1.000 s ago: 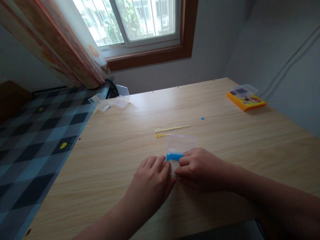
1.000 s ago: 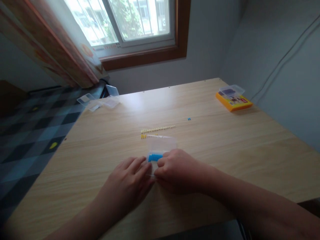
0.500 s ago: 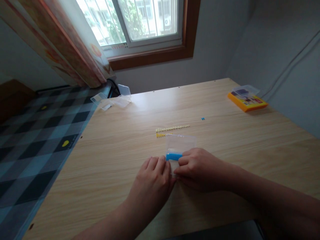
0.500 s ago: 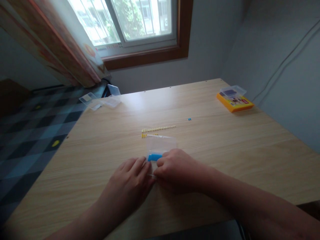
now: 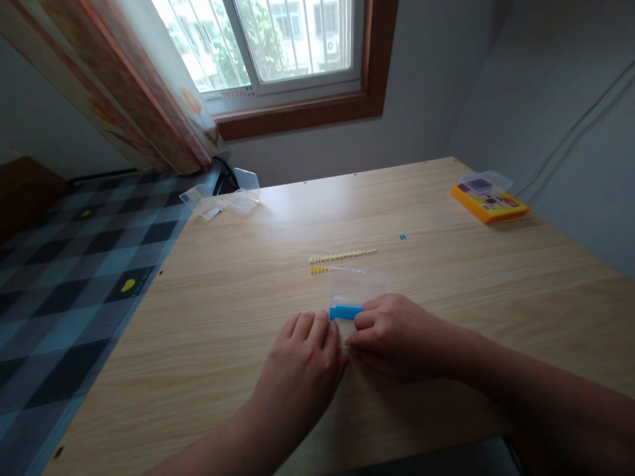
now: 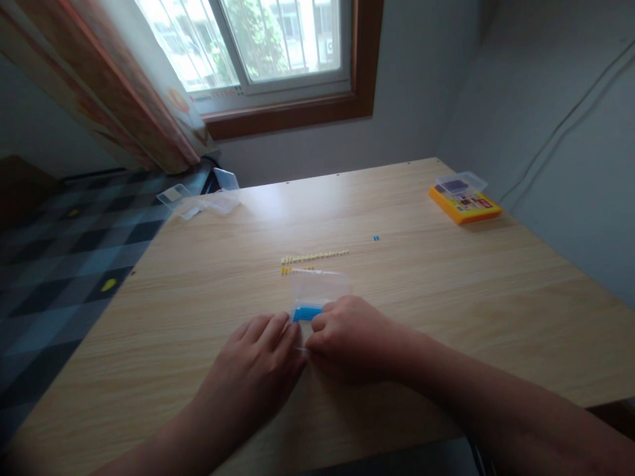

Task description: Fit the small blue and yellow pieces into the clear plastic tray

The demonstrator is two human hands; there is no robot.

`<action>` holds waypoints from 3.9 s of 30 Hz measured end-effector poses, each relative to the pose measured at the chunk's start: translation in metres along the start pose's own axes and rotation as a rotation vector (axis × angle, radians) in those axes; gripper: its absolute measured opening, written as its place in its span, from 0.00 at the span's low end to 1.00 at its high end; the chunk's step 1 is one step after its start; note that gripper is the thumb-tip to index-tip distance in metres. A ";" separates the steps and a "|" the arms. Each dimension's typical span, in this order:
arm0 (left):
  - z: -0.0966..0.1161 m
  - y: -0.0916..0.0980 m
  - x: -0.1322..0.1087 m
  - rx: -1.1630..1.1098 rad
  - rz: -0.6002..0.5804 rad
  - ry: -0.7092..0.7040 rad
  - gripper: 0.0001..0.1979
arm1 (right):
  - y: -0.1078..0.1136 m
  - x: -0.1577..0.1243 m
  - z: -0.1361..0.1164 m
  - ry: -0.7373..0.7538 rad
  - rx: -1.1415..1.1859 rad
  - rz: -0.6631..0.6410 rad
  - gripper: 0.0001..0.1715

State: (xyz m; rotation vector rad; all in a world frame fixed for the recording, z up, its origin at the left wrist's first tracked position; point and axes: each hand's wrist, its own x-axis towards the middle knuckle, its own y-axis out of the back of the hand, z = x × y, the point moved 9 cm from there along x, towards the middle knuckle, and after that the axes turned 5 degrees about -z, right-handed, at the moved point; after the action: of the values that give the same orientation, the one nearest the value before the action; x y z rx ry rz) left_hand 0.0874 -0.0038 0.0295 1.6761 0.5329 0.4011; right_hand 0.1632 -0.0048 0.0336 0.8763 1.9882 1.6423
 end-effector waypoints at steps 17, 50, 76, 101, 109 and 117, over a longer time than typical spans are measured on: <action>-0.048 0.011 -0.003 -0.468 0.138 0.099 0.26 | 0.002 -0.006 0.003 0.036 0.009 0.009 0.09; -0.053 -0.017 0.011 -0.638 0.076 0.034 0.28 | 0.016 -0.087 0.230 -0.868 0.161 0.578 0.16; -0.051 -0.021 0.014 -0.713 0.015 0.066 0.31 | 0.023 -0.017 0.028 -0.083 0.216 0.100 0.08; -0.047 -0.024 0.014 -0.714 0.029 0.044 0.30 | 0.007 -0.002 0.013 0.014 0.115 -0.002 0.17; -0.047 -0.023 0.015 -0.702 0.021 0.043 0.30 | 0.009 0.000 0.011 0.015 0.073 0.055 0.16; -0.046 -0.023 0.014 -0.688 0.034 0.028 0.30 | 0.006 0.000 0.011 -0.004 0.051 0.003 0.14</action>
State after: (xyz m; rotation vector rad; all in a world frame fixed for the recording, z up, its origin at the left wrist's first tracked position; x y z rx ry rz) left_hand 0.0717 0.0446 0.0146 1.0172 0.3309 0.5587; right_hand 0.1723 0.0038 0.0371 0.9006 2.0354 1.5967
